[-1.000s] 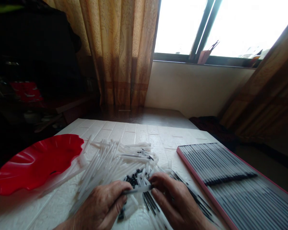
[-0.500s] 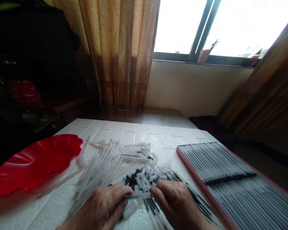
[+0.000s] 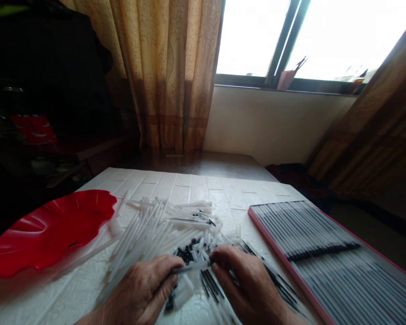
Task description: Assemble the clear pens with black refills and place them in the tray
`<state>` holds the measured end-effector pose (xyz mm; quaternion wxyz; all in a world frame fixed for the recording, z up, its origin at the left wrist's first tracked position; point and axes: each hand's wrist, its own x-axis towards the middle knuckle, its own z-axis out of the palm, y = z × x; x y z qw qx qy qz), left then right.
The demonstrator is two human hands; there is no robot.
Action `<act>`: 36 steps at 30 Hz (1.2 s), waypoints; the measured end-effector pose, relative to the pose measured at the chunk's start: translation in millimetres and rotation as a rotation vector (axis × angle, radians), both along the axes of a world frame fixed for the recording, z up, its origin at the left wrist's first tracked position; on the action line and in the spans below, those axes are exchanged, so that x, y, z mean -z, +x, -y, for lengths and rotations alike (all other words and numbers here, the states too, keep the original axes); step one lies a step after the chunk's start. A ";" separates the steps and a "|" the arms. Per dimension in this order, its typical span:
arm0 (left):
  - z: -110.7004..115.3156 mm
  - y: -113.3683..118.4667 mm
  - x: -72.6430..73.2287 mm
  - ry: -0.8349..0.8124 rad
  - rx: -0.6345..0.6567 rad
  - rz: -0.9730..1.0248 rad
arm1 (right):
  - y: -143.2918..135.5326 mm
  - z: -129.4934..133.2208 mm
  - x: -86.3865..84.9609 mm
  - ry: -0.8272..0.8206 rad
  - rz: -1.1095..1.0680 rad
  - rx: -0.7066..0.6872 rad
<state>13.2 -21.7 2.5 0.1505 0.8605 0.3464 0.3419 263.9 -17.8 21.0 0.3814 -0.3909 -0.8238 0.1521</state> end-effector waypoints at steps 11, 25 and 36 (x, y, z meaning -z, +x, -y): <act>-0.3 4.4 -8.9 0.032 0.046 -0.031 | -1.7 -0.3 1.3 0.052 0.087 0.036; -5.9 -5.2 8.7 0.229 -0.016 -0.079 | -7.7 1.3 -1.8 -0.134 0.046 0.005; -2.3 -3.9 1.2 0.198 -0.073 -0.090 | -5.6 0.5 -0.6 -0.180 -0.001 0.052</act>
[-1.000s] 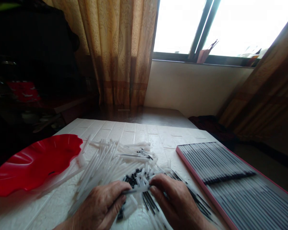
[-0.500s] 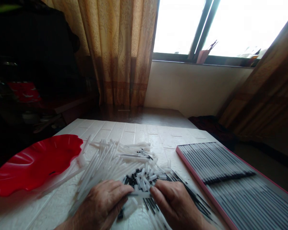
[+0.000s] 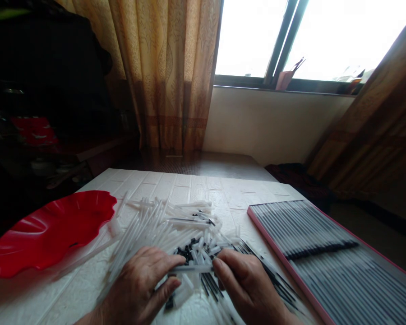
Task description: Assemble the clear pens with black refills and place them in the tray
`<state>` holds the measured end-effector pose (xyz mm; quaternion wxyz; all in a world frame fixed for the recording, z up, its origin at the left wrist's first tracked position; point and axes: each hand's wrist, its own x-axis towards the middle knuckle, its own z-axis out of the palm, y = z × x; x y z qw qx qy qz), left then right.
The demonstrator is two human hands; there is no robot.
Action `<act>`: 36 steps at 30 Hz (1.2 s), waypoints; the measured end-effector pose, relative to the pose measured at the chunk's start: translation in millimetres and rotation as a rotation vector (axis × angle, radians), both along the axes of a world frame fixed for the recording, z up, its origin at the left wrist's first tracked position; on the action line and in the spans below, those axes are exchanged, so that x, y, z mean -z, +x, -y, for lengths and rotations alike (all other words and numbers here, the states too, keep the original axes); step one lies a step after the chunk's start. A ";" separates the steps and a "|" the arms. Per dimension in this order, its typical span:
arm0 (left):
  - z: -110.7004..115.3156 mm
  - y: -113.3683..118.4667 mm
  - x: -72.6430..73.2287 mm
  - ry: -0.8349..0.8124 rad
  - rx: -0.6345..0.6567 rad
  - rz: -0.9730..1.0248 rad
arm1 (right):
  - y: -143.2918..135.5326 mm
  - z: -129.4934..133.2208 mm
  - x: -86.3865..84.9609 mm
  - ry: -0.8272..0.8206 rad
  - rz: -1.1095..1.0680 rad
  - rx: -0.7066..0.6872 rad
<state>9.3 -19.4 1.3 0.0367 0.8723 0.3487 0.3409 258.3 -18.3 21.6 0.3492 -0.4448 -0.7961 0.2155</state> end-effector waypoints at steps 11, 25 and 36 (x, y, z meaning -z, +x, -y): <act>-1.5 -0.9 -0.1 -0.019 -0.004 0.132 | 0.7 0.3 -0.4 0.060 -0.025 0.005; -2.5 -0.5 -5.2 -0.234 -0.089 0.379 | 4.4 -1.8 1.0 -0.059 -0.132 0.122; -12.2 -11.2 -7.8 -0.868 -0.080 0.831 | -1.3 1.3 -3.2 -0.134 -0.082 -0.038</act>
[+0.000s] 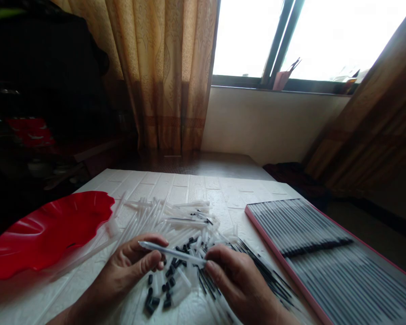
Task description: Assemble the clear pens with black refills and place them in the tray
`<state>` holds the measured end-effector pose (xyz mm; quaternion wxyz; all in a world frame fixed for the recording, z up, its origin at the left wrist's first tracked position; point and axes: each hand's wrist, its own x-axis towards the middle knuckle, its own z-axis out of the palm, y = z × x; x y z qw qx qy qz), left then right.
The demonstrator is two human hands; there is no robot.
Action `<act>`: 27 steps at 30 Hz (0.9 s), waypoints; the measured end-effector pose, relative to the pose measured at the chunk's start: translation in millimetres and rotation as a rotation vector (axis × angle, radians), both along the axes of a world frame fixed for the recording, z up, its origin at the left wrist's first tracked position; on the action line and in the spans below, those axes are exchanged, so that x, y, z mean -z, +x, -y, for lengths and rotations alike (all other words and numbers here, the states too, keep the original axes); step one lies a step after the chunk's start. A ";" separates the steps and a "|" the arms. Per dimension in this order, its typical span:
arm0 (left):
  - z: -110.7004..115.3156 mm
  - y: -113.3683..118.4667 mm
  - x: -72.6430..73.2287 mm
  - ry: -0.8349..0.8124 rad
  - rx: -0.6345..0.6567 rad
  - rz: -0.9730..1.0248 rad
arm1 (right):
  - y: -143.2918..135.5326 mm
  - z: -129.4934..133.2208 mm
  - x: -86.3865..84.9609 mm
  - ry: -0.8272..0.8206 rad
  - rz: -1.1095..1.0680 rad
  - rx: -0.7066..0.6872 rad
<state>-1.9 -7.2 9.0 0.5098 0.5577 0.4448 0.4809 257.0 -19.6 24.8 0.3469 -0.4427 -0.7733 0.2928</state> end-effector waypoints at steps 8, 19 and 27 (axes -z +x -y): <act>10.5 11.7 2.6 0.168 0.134 -0.050 | -9.8 4.5 13.6 0.010 0.070 -0.134; 11.2 12.6 3.5 -0.149 -0.143 -0.016 | 5.9 -0.3 -1.0 -0.106 0.424 0.002; 8.5 8.1 14.2 0.117 -0.078 -0.195 | 30.5 6.0 -18.4 -0.075 0.616 -0.020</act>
